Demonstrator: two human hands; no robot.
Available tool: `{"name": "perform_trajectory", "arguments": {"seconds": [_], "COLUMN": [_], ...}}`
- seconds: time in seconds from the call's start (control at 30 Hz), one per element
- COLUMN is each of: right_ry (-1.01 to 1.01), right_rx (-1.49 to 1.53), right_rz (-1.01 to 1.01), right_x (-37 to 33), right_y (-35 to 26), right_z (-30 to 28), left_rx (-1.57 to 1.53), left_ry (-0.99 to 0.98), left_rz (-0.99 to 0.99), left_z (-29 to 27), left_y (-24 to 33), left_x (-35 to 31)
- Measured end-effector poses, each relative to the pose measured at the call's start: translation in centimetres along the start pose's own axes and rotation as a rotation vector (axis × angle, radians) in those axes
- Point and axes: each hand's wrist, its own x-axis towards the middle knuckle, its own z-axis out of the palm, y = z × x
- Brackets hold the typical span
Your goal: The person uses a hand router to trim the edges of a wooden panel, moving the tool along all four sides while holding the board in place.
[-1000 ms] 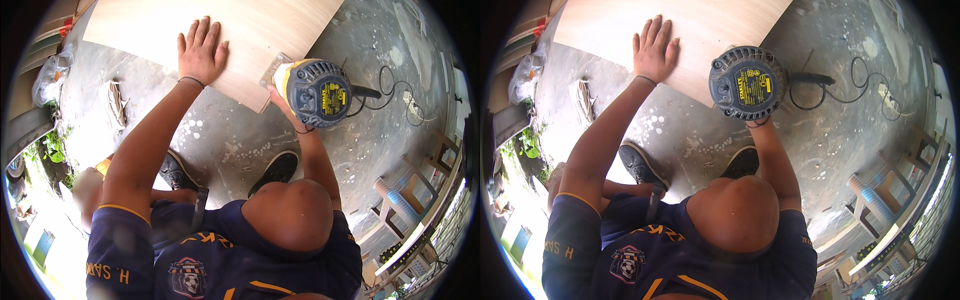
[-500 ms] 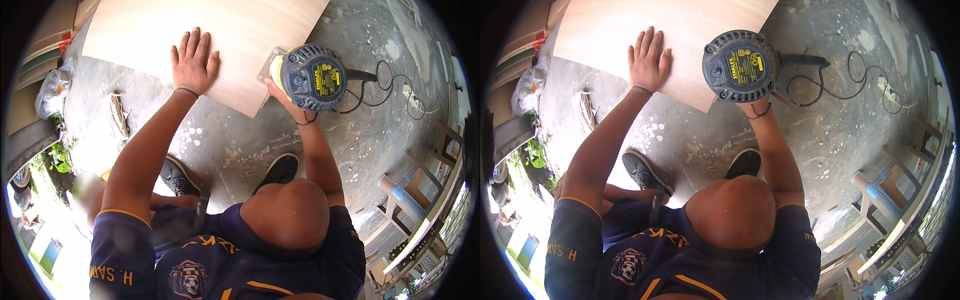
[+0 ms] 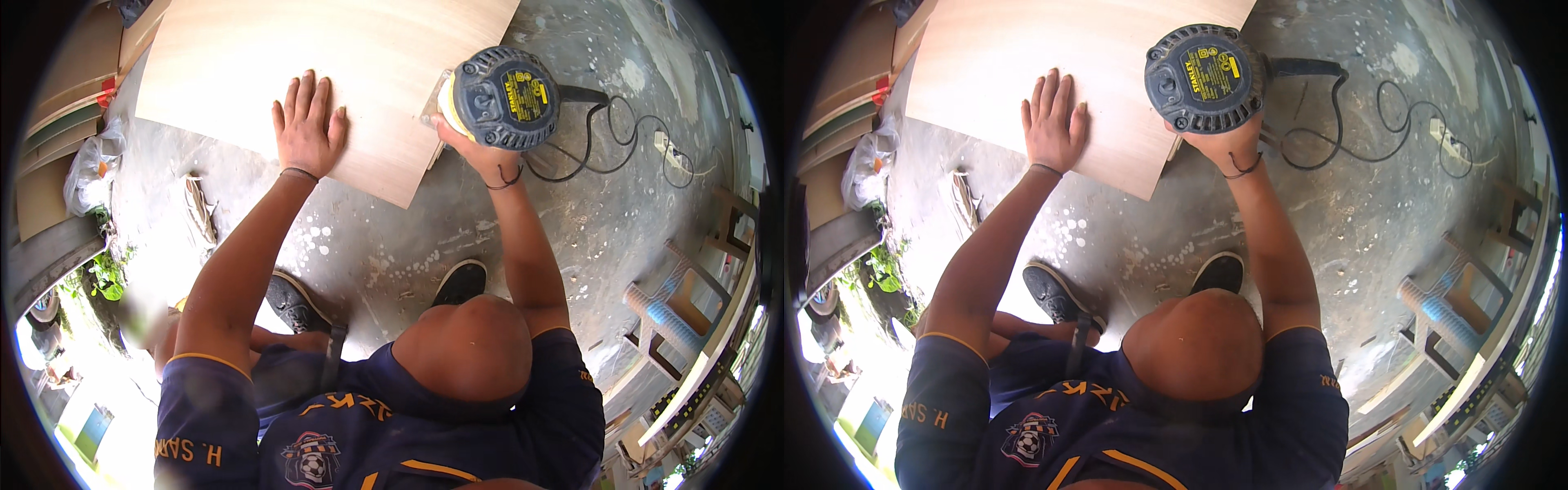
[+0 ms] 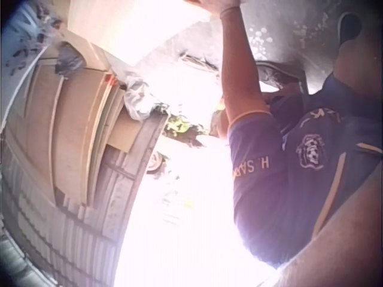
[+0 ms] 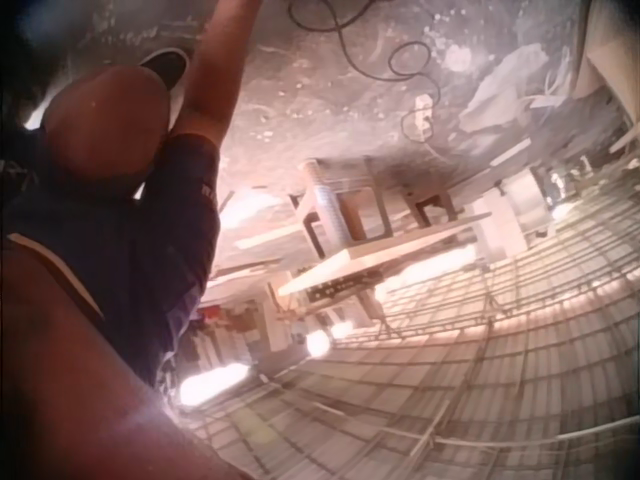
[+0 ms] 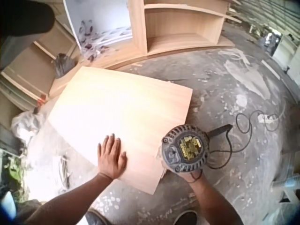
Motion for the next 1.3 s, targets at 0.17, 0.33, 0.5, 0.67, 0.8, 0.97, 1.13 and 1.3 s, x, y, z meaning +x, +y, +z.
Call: {"name": "perform_trajectory", "arguments": {"seconds": [0.17, 0.33, 0.5, 0.67, 0.8, 0.97, 1.13, 1.3], "right_ry": [0.078, 0.114, 0.115, 0.113, 0.153, 0.179, 0.188, 0.14], "right_rx": [-0.111, -0.069, -0.02, -0.008, -0.009, -0.023, -0.038, -0.049], "right_rz": [-0.099, -0.109, -0.052, -0.034, -0.075, -0.025, 0.061, 0.088], "right_x": [2.9, 4.2, 5.0, 6.7, 8.5, 9.9, 12.0, 14.3], "right_y": [-0.7, 0.4, 1.1, 2.2, 3.6, 5.3, 6.5, 8.5], "right_z": [-0.4, -0.9, -1.0, -1.5, -2.0, -2.0, -2.7, -3.4], "left_rx": [0.016, -0.002, -0.002, -0.012, -0.009, -0.014, -0.012, -0.022], "left_ry": [-0.012, -0.009, -0.025, -0.023, -0.017, -0.028, -0.032, -0.038], "left_rz": [0.005, 0.014, 0.006, 0.017, 0.021, 0.016, 0.024, 0.029], "left_z": [-0.1, -0.1, -0.3, -0.3, -0.4, -0.7, -0.7, -0.8], "left_y": [-0.2, -0.1, -0.1, -0.1, 0.0, 0.1, -0.1, 0.1], "left_x": [0.0, 0.0, 0.0, 0.1, 0.1, 0.1, -0.1, 0.1]}}
